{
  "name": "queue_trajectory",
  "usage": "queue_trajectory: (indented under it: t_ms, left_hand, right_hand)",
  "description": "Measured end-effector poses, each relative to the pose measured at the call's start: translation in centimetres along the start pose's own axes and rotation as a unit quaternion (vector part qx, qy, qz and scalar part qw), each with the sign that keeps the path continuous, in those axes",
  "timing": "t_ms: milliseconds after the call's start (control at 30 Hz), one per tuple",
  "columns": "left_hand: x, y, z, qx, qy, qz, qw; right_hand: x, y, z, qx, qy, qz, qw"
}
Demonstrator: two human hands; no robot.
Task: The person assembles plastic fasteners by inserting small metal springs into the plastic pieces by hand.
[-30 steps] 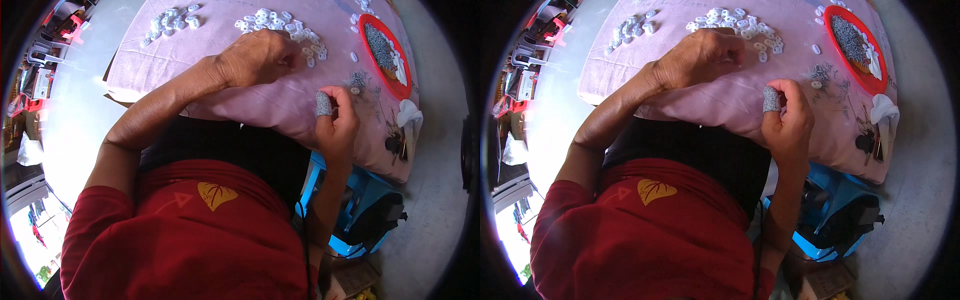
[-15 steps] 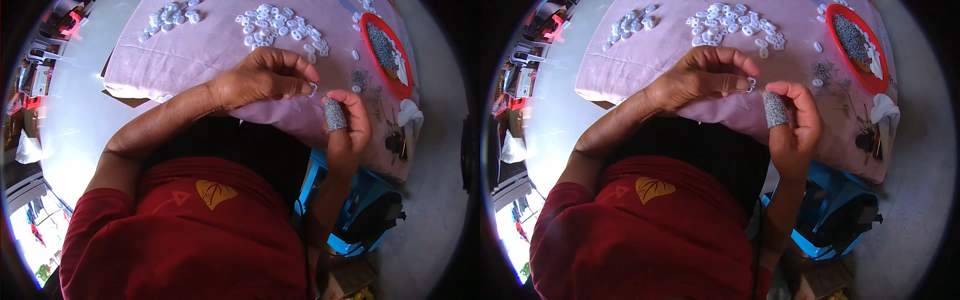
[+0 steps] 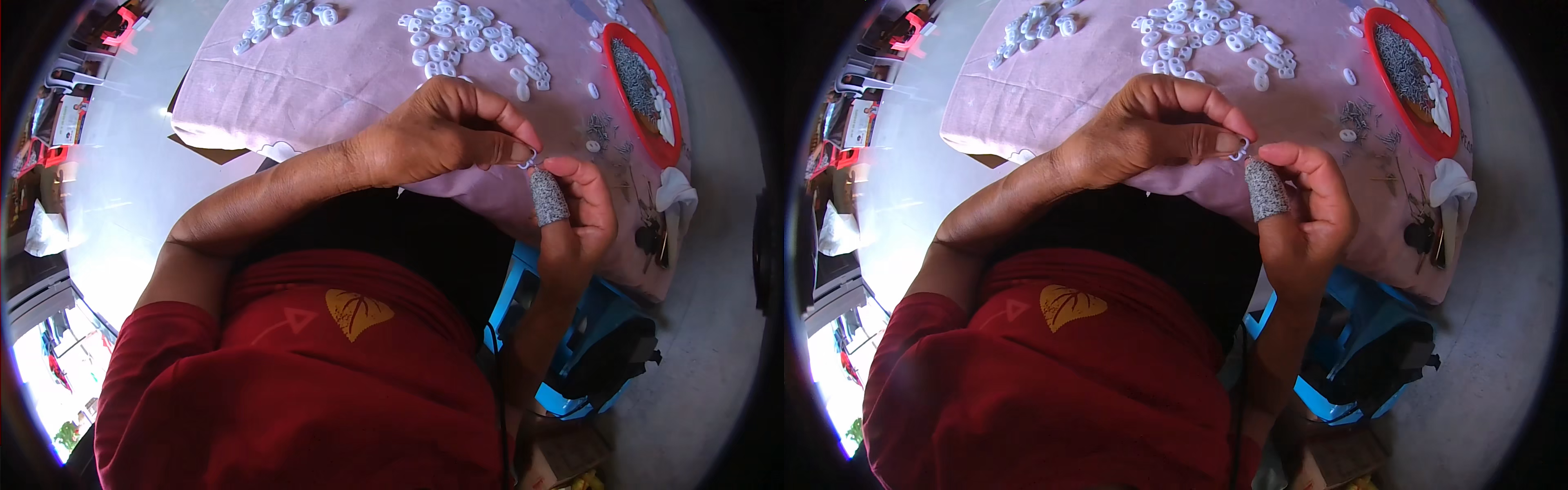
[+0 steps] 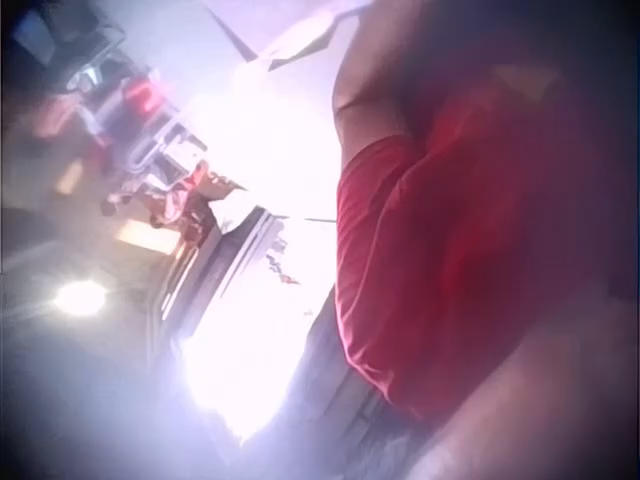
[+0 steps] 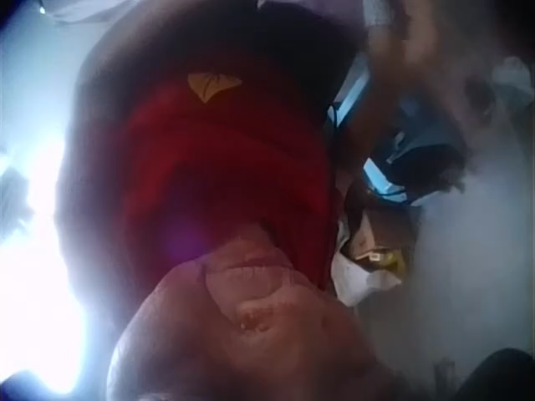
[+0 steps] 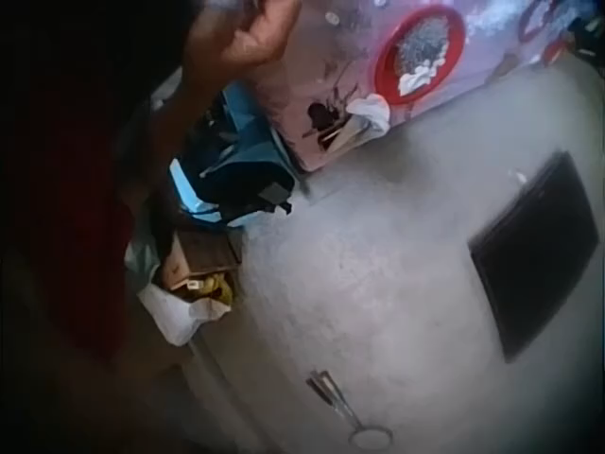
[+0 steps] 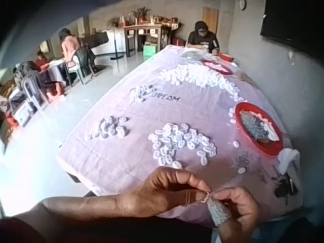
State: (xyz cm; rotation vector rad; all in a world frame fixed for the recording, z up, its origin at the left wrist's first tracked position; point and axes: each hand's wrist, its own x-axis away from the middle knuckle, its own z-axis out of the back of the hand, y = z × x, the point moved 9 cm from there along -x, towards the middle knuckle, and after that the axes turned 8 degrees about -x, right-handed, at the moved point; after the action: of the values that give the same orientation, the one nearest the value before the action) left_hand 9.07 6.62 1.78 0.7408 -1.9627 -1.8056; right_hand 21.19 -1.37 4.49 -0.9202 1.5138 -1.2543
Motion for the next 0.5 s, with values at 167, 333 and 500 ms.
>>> queue_trajectory:
  t_ms: [167,333,500]
  left_hand:
    - [0.15,0.87,-0.32,-0.018,-0.008,-0.039,0.999]
    - [0.13,0.94,-0.12,-0.042,-0.001,-0.051,0.998]
    - [0.13,0.99,-0.09,-0.069,0.0,-0.06,0.996]
  right_hand:
    - [0.04,-0.19,-0.21,-0.003,-0.005,0.019,1.0]
    - [0.11,-0.14,-0.4,0.008,-0.013,0.016,1.0]
    - [0.13,-0.08,-0.38,0.007,-0.013,0.021,1.0]
